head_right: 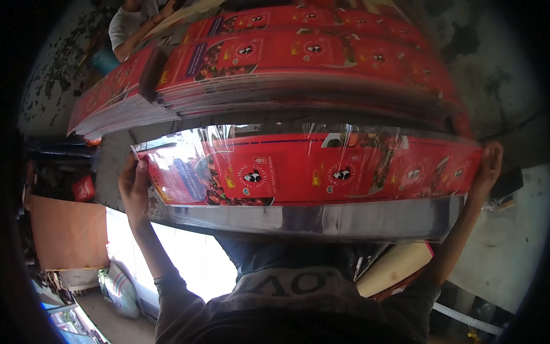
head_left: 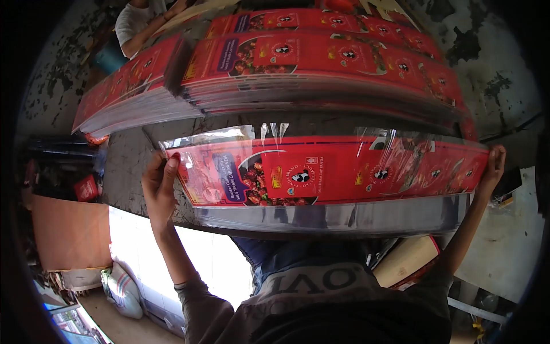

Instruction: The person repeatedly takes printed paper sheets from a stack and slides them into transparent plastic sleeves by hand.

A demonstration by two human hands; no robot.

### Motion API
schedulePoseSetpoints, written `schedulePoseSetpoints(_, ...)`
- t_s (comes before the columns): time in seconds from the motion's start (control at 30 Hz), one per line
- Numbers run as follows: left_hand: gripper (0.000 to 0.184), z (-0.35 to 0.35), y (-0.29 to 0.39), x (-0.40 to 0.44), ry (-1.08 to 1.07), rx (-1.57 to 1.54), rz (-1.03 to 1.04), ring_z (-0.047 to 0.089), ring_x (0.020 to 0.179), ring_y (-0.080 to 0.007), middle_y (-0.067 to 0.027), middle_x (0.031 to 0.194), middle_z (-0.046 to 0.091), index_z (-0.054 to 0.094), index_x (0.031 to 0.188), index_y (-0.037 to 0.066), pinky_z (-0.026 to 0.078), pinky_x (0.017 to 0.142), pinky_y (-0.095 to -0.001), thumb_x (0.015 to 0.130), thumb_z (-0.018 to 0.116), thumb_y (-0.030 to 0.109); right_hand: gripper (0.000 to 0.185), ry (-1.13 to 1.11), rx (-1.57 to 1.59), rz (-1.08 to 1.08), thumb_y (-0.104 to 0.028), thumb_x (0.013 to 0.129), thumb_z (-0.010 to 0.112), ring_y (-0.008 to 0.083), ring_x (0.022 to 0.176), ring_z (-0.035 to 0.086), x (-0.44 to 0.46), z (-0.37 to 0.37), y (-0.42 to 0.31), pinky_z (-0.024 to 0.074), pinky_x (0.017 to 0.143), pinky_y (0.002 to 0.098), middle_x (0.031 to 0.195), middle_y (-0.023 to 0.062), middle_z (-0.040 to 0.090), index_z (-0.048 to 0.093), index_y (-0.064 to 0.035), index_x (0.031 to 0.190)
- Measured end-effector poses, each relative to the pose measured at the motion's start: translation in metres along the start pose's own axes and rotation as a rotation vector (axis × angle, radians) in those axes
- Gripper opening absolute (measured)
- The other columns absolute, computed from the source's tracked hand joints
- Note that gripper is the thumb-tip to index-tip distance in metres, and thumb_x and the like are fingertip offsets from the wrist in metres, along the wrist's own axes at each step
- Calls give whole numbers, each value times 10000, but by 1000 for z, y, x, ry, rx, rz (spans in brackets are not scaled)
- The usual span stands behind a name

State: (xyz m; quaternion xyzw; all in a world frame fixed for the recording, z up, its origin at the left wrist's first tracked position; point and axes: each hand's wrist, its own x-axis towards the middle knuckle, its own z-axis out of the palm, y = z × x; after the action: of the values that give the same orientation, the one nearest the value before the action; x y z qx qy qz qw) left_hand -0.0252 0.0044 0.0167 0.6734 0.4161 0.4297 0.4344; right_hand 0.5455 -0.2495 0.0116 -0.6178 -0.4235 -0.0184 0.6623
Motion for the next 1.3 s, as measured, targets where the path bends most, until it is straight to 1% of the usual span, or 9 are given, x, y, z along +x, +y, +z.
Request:
schedulePoseSetpoints(0.07,138,5,6,13,73,-210,70,459,696,-63,1,766,542,539,903,11,363,638,-204,843,509,132,144,-61,133,60,-91,851,486,73,860,430,8,1,-8,317,774,195,933,13,470,448,-38,981)
schedulePoseSetpoints(0.13,150,13,11,25,68,-214,122,487,717,-63,-12,797,557,531,942,9,382,667,-205,838,514,115,185,46,63,161,-94,837,512,77,801,451,11,16,-20,366,696,201,884,-4,472,457,-49,1008)
schedulePoseSetpoints(0.27,200,20,2,43,6,-106,72,530,798,-77,-50,851,586,525,990,-23,408,750,-217,834,515,100,203,-35,99,147,-108,838,518,83,777,464,10,25,-7,381,677,209,867,-7,479,450,-54,1022)
schedulePoseSetpoints(0.33,202,26,-3,47,10,-158,46,532,788,-80,-61,864,585,522,995,-36,416,737,-221,835,510,87,212,68,116,182,-108,840,516,84,766,473,4,36,-8,387,678,217,839,-8,485,441,-55,1031)
schedulePoseSetpoints(0.67,207,27,-9,59,138,-253,74,529,794,-74,-61,881,581,529,1001,-35,412,723,-209,847,498,99,176,17,220,279,-148,887,423,96,815,483,-1,22,10,391,724,233,900,29,502,444,-48,1030)
schedulePoseSetpoints(0.7,207,30,-11,59,172,-264,92,530,793,-75,-59,893,581,528,1007,-34,416,716,-206,854,483,99,189,-31,354,311,-145,891,407,100,867,475,-3,21,13,388,750,241,946,38,494,446,-36,1040)
schedulePoseSetpoints(0.83,210,31,-10,57,253,-334,94,541,811,-80,-62,899,585,527,1016,-35,429,710,-205,864,462,94,217,16,33,333,-140,886,403,128,924,473,-8,15,24,381,791,254,1022,61,488,440,-31,1070)
schedulePoseSetpoints(0.93,213,27,-16,55,252,-322,105,552,798,-77,-62,898,587,529,1021,-34,439,691,-201,865,458,93,260,-37,283,372,-179,886,407,137,937,474,-11,24,23,375,810,268,1037,63,487,444,-23,1090)
schedulePoseSetpoints(1.3,225,34,-14,48,262,-328,58,562,754,-75,-63,850,599,556,998,-35,443,651,-185,852,488,121,417,-53,144,498,-296,902,363,160,1003,478,-13,35,16,362,864,291,1112,98,496,432,11,1177)
